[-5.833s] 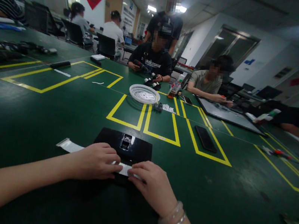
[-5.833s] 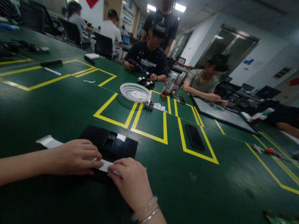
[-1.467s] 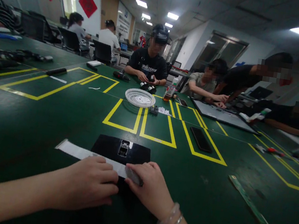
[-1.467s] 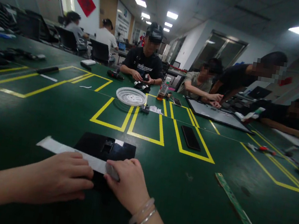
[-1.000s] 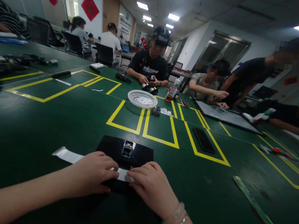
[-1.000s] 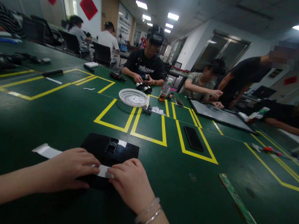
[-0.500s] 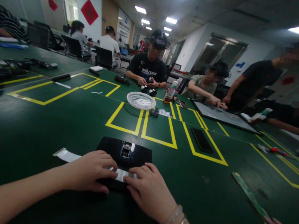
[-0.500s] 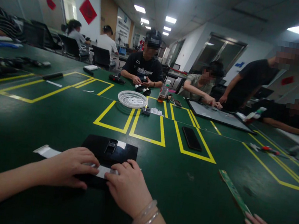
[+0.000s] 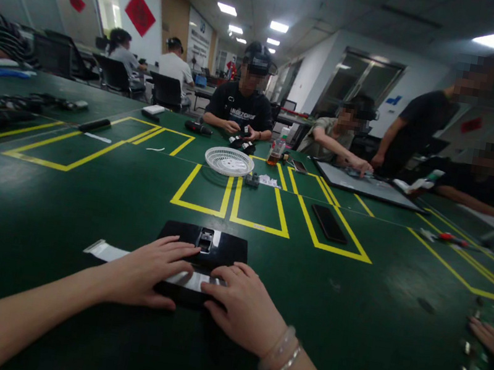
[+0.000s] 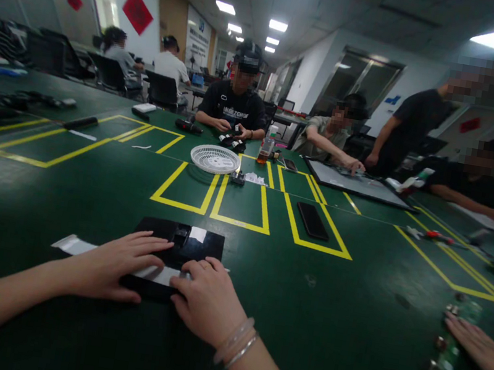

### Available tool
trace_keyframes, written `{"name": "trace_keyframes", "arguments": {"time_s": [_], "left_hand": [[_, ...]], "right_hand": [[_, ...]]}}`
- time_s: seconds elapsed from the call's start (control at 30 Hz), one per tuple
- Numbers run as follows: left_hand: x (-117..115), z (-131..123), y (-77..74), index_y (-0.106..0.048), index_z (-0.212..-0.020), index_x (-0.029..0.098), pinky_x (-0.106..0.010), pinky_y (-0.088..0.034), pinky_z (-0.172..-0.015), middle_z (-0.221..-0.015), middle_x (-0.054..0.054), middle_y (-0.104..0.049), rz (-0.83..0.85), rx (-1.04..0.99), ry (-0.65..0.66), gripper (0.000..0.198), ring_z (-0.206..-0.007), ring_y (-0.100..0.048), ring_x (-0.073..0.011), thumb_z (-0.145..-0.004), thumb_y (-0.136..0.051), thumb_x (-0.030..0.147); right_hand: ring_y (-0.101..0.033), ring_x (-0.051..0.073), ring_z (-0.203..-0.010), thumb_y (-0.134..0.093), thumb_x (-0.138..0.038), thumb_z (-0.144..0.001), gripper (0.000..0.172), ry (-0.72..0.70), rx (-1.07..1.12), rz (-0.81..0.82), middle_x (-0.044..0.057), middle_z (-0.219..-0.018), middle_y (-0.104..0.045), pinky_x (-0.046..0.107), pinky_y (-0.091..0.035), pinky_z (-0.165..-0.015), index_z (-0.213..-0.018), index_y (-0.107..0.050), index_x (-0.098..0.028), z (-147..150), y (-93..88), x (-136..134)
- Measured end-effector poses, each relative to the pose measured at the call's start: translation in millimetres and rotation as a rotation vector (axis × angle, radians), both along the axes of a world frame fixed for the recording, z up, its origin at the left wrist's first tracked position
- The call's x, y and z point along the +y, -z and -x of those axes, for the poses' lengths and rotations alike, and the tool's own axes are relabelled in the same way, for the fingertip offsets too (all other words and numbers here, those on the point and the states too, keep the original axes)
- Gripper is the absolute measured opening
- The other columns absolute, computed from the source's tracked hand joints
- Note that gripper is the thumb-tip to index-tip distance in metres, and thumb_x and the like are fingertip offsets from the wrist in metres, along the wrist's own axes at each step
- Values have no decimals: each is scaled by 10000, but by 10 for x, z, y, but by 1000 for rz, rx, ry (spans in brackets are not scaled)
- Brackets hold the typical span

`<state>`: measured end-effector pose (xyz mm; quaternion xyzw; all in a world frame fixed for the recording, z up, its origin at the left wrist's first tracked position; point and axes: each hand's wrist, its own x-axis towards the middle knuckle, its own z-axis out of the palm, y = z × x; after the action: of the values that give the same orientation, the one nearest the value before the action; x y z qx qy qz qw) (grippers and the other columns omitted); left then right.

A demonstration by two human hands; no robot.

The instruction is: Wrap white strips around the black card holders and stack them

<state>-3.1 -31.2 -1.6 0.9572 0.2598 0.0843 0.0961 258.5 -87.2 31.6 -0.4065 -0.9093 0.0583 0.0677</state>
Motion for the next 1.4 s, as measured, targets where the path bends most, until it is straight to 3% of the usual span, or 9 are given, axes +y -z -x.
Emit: {"name": "trace_keyframes", "arguments": {"time_s": [0.17, 0.27, 0.53, 0.77, 0.83, 0.93, 1.1, 1.27, 1.4], "left_hand": [[28, 29, 11, -203, -1566, 237, -513, -151, -1216, -1559, -106, -308, 42, 5, 4, 945, -1428, -306, -297, -835, -741, 500], [33, 15, -2, -137, -1585, 231, -502, -162, -1213, -1569, -109, -283, 43, 16, 2, 995, -1431, -298, -302, -837, -728, 516], [36, -30, 27, -179, -1579, 200, -491, -166, -1216, -1568, -116, -285, 30, 2, -19, 994, -1431, -297, -307, -822, -720, 549], [94, 0, -44, -417, -1467, 194, -509, -129, -1219, -1437, -109, -480, -41, -44, -58, 862, -1331, -432, -317, -745, -757, 520], [215, 168, -113, -433, -1453, 188, -524, -106, -1215, -1411, -112, -503, -97, -56, -165, 830, -1307, -454, -323, -759, -732, 532], [492, 591, -245, -442, -1443, 177, -542, -129, -1192, -1423, -116, -490, -202, -17, -476, 782, -1300, -452, -330, -811, -643, 593], [841, 1453, -391, -507, -1370, 41, -658, -220, -1063, -1361, -236, -510, -262, 71, -937, 769, -1239, -459, -436, -864, -491, 620], [845, 2059, -333, -494, -1398, 46, -619, -328, -987, -1300, -253, -546, -86, 233, -1301, 873, -1171, -499, -457, -869, -392, 732], [830, 2263, -214, -473, -1399, 28, -599, -375, -945, -1293, -245, -546, -37, 292, -1380, 970, -1166, -488, -475, -851, -322, 814]], "right_hand": [[-615, 237, -1050, -673, -307, -884, 405, 37, 35, -34, 66, -1156, -680, 428, -410, -1000, -1268, -574, -228, -21, 29, 43], [-622, 254, -1047, -731, -371, -834, 504, 80, 51, -69, 81, -1148, -682, 436, -412, -990, -1280, -560, -211, -57, 33, 80], [-624, 251, -978, -750, -467, -795, 492, 98, 60, -98, 70, -1080, -687, 421, -416, -943, -1199, -614, -222, -92, 7, 124], [-604, 240, -1023, -705, -428, -849, 385, 99, 187, -211, 59, -1120, -685, 413, -391, -948, -1167, -623, -227, -131, 30, 169], [-599, 232, -1036, -642, -368, -903, 304, 112, 257, -301, 64, -1133, -683, 402, -383, -944, -1169, -622, -222, -156, 34, 186], [-608, 220, -993, -601, -300, -927, 223, 143, 293, -363, 62, -1086, -694, 380, -393, -903, -1132, -637, -220, -183, 46, 206], [-629, 194, -874, -596, -250, -924, 93, 256, 182, -281, 22, -936, -708, 352, -400, -812, -989, -656, -221, -196, 87, 237], [-625, 183, -805, -586, -255, -932, 84, 319, 145, -261, 16, -871, -699, 338, -390, -737, -914, -658, -216, -194, 100, 252], [-621, 183, -783, -573, -246, -933, 98, 326, 133, -250, 18, -852, -695, 335, -397, -724, -898, -659, -216, -184, 73, 237]]}}
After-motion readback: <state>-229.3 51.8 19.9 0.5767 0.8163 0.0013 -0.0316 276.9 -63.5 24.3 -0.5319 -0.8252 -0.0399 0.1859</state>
